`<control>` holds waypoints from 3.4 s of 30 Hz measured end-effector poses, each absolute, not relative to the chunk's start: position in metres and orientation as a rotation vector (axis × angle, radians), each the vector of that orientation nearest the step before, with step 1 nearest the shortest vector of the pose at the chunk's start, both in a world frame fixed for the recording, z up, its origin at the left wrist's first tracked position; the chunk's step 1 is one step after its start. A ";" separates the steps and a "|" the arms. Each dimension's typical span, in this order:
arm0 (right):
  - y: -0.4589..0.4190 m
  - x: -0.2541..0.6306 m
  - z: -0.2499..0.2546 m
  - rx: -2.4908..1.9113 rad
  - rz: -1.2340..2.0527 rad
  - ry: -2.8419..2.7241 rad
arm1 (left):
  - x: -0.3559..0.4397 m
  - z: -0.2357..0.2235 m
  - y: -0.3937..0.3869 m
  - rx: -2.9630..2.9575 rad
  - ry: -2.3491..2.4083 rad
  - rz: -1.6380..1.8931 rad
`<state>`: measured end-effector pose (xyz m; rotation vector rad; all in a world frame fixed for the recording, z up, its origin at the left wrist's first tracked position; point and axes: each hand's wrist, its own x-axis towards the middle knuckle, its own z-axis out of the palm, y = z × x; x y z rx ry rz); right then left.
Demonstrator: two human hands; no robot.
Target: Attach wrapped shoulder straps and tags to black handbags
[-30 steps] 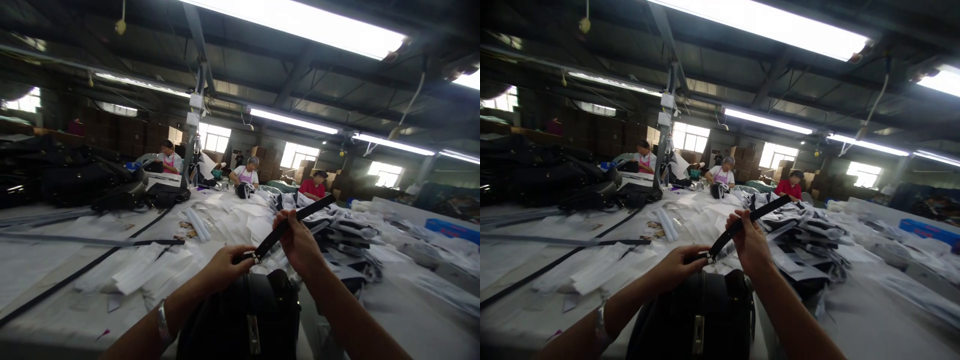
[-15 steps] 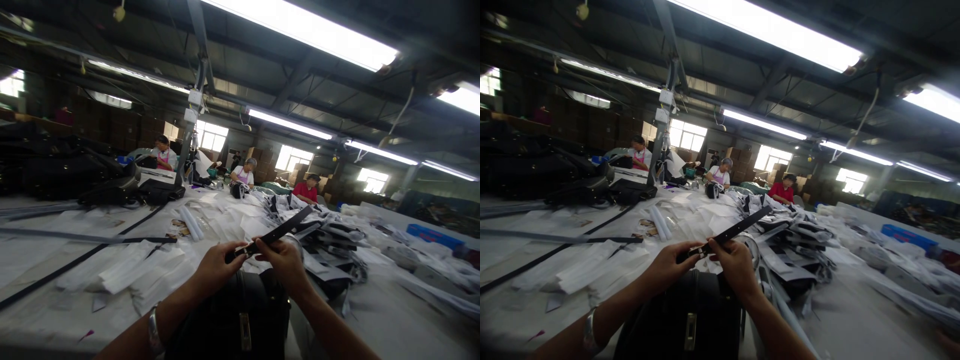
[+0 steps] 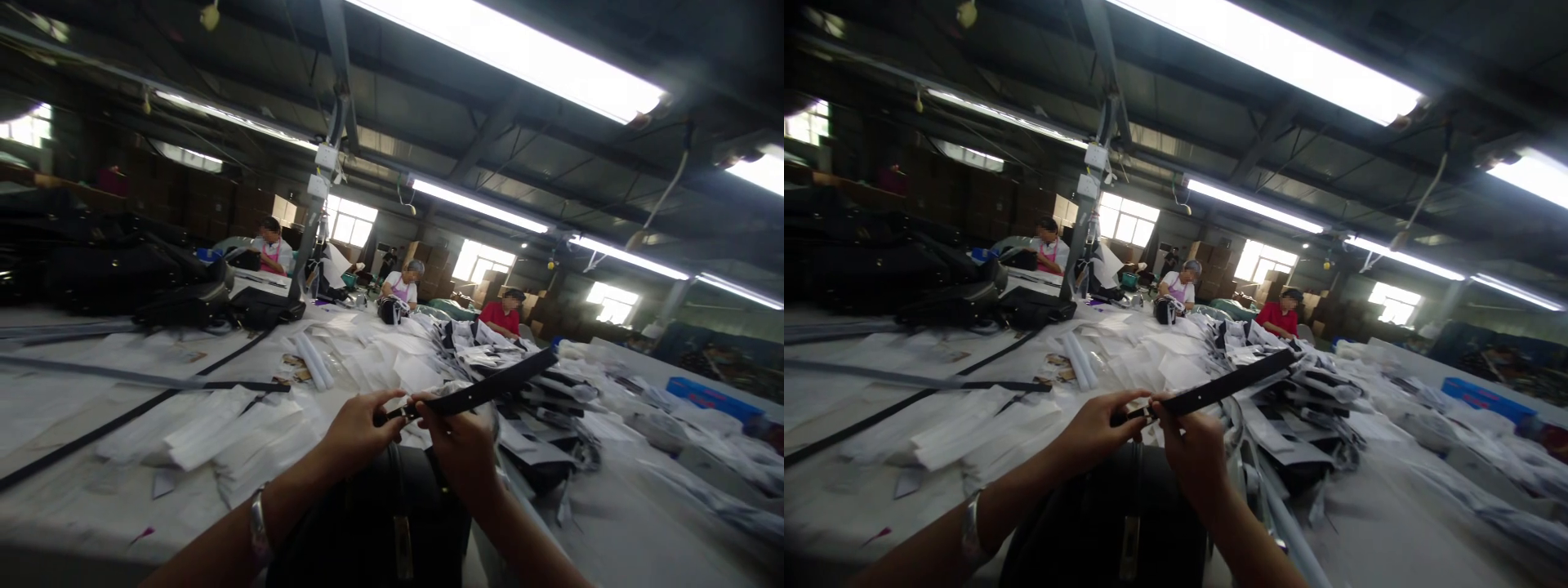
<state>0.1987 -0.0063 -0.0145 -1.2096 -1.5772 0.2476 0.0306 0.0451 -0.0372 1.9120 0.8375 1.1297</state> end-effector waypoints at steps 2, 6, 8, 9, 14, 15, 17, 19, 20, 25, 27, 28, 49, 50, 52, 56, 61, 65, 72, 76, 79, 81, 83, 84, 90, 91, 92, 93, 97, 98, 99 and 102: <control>-0.008 0.198 -0.015 -1.211 0.250 -1.563 | 0.032 -0.038 0.046 1.869 0.797 1.130; -0.008 0.198 -0.014 -1.191 0.343 -1.422 | 0.032 -0.042 0.049 1.829 0.708 1.113; -0.006 0.198 -0.013 -1.156 0.460 -1.303 | 0.031 -0.043 0.050 1.838 0.703 1.097; -0.005 0.198 -0.012 -1.125 0.541 -1.218 | 0.031 -0.043 0.051 1.835 0.707 1.091; 0.000 0.204 -0.010 -0.983 0.862 -0.873 | 0.030 -0.041 0.052 1.760 0.717 1.065; 0.001 0.205 -0.010 -0.972 0.903 -0.833 | 0.030 -0.040 0.052 1.750 0.710 1.062; 0.002 0.208 -0.012 -0.956 0.971 -0.762 | 0.030 -0.040 0.051 1.742 0.695 1.064; 0.002 0.210 -0.013 -0.945 1.021 -0.695 | 0.031 -0.041 0.051 1.733 0.684 1.066; 0.002 0.211 -0.014 -0.942 1.042 -0.667 | 0.031 -0.041 0.052 1.727 0.682 1.067; 0.000 0.209 -0.016 -0.940 1.054 -0.695 | 0.032 -0.042 0.052 1.740 0.721 1.074; -0.002 0.208 -0.016 -0.937 1.044 -0.758 | 0.032 -0.043 0.052 1.746 0.737 1.081; -0.003 0.207 -0.016 -0.932 1.039 -0.788 | 0.032 -0.043 0.052 1.747 0.737 1.084; 0.002 0.190 -0.015 -1.163 0.815 -1.300 | 0.032 -0.043 0.053 2.072 0.851 1.071; 0.004 0.192 -0.013 -1.125 0.875 -1.242 | 0.032 -0.042 0.054 2.037 0.824 1.053; 0.008 0.194 -0.012 -1.059 0.971 -1.137 | 0.031 -0.039 0.054 1.953 0.765 1.006; 0.014 0.190 -0.020 -1.016 1.021 -1.111 | 0.031 -0.038 0.051 1.828 0.644 0.927; 0.011 0.179 -0.022 -1.087 0.822 -1.313 | 0.031 -0.041 0.047 1.822 0.638 1.024; 0.003 0.177 -0.008 -1.122 0.639 -1.537 | 0.026 -0.041 0.046 1.855 0.633 1.077; -0.002 0.192 0.053 -1.055 0.679 -1.553 | 0.011 -0.042 0.047 1.912 0.640 1.105; -0.005 0.210 0.090 -0.929 1.019 -1.435 | 0.006 -0.049 0.046 1.849 0.770 1.281; -0.007 0.220 0.103 -0.806 1.068 -1.390 | 0.004 -0.054 0.045 1.795 0.806 1.355; -0.008 0.224 0.106 -0.778 1.032 -1.370 | 0.003 -0.055 0.043 1.781 0.782 1.426; -0.009 0.229 0.105 -0.774 1.009 -1.362 | 0.002 -0.055 0.040 1.757 0.764 1.474; -0.010 0.231 0.105 -0.781 1.006 -1.366 | 0.001 -0.055 0.039 1.727 0.761 1.482; -0.019 0.240 0.109 -0.889 0.968 -1.391 | 0.002 -0.056 0.029 1.513 0.689 1.475; -0.020 0.240 0.111 -0.883 0.967 -1.420 | 0.003 -0.056 0.028 1.524 0.691 1.468; -0.021 0.239 0.113 -0.871 0.963 -1.459 | 0.003 -0.056 0.026 1.545 0.700 1.464; -0.021 0.237 0.115 -0.862 0.947 -1.496 | 0.004 -0.056 0.024 1.568 0.709 1.465; -0.024 0.229 0.122 -1.105 0.815 -1.717 | 0.004 -0.055 0.021 1.590 0.752 1.488; -0.025 0.227 0.123 -1.245 0.785 -1.817 | 0.004 -0.056 0.021 1.576 0.765 1.487; -0.025 0.226 0.123 -1.391 0.761 -1.924 | 0.004 -0.056 0.022 1.560 0.773 1.485; -0.027 0.223 0.119 -1.708 0.685 -2.162 | 0.003 -0.059 0.023 1.511 0.766 1.485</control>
